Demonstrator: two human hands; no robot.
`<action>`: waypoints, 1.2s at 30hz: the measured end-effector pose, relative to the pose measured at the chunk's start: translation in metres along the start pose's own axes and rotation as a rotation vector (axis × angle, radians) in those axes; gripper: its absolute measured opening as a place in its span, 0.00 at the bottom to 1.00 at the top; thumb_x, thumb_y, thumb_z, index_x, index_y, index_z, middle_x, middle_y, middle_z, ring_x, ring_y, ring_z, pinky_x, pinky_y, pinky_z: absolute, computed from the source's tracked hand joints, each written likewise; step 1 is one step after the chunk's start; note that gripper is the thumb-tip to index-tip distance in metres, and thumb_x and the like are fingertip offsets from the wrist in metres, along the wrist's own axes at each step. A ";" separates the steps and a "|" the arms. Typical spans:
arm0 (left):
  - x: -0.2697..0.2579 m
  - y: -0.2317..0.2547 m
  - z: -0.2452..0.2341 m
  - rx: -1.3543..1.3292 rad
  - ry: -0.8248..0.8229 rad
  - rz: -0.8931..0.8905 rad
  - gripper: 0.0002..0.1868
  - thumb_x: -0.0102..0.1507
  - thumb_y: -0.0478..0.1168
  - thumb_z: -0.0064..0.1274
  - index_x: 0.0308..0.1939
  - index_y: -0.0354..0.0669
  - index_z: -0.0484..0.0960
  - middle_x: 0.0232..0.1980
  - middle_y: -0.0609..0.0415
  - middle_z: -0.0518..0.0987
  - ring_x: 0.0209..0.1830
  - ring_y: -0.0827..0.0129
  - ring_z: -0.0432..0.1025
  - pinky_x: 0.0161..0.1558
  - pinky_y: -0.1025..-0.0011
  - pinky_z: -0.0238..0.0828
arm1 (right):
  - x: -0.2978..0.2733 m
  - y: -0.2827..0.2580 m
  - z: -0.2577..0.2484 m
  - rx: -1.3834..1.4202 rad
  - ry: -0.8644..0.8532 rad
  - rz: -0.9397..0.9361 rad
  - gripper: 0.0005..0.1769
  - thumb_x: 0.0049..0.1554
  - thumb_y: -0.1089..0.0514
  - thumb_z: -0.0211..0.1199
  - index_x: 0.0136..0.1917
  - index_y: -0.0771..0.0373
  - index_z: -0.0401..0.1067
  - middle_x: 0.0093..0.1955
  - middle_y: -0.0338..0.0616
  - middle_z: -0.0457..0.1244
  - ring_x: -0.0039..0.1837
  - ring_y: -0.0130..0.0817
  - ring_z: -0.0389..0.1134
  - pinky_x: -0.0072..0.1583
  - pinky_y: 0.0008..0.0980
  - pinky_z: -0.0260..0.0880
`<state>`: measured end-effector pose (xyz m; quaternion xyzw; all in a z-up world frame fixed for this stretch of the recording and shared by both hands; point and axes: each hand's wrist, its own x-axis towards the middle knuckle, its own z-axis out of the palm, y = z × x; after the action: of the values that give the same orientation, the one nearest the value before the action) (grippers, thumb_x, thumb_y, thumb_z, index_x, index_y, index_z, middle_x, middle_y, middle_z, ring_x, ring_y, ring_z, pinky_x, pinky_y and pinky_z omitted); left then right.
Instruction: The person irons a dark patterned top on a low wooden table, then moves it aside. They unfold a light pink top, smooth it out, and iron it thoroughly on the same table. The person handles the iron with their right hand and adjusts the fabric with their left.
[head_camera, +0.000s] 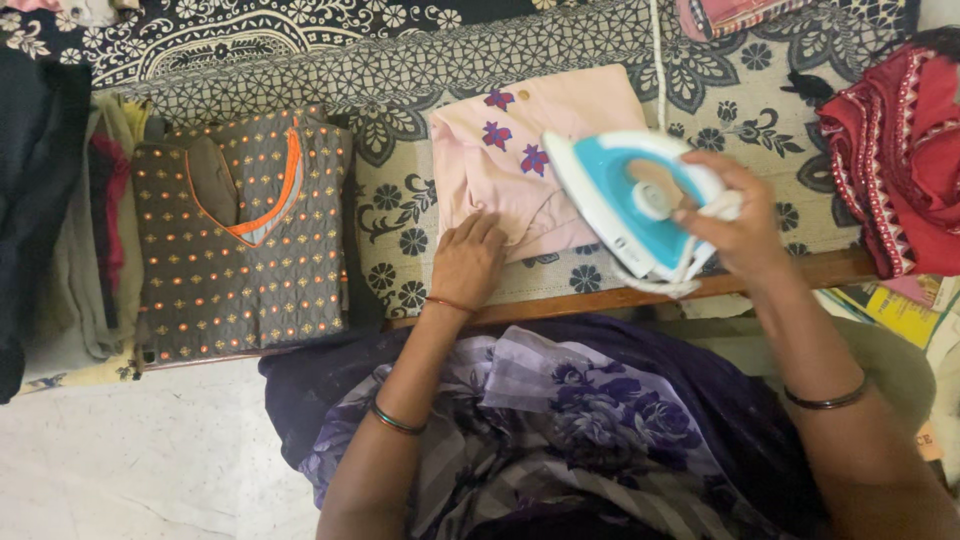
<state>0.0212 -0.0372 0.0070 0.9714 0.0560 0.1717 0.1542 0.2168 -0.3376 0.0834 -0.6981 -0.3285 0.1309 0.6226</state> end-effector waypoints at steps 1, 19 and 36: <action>0.001 0.001 -0.004 -0.014 0.061 0.022 0.08 0.61 0.41 0.54 0.42 0.44 0.80 0.59 0.49 0.80 0.65 0.53 0.71 0.58 0.55 0.69 | 0.002 0.005 -0.010 0.176 0.034 0.039 0.33 0.51 0.69 0.67 0.70 0.61 0.70 0.50 0.40 0.66 0.50 0.26 0.68 0.54 0.26 0.71; 0.003 0.008 -0.016 -0.021 0.077 -0.007 0.09 0.58 0.41 0.57 0.37 0.41 0.76 0.38 0.48 0.78 0.40 0.52 0.76 0.40 0.56 0.75 | 0.003 0.047 -0.063 0.902 0.175 -0.061 0.28 0.54 0.63 0.56 0.68 0.61 0.62 0.40 0.42 0.57 0.40 0.29 0.60 0.44 0.25 0.63; -0.006 -0.015 -0.051 0.112 0.105 -0.167 0.09 0.55 0.40 0.58 0.33 0.43 0.74 0.35 0.49 0.79 0.34 0.50 0.76 0.34 0.53 0.74 | -0.022 0.007 -0.148 -0.529 0.383 -0.261 0.29 0.56 0.76 0.57 0.71 0.67 0.65 0.64 0.57 0.66 0.64 0.42 0.71 0.67 0.36 0.73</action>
<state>-0.0028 -0.0097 0.0456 0.9601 0.1543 0.2055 0.1101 0.2904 -0.4674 0.0999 -0.7993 -0.3146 -0.1727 0.4819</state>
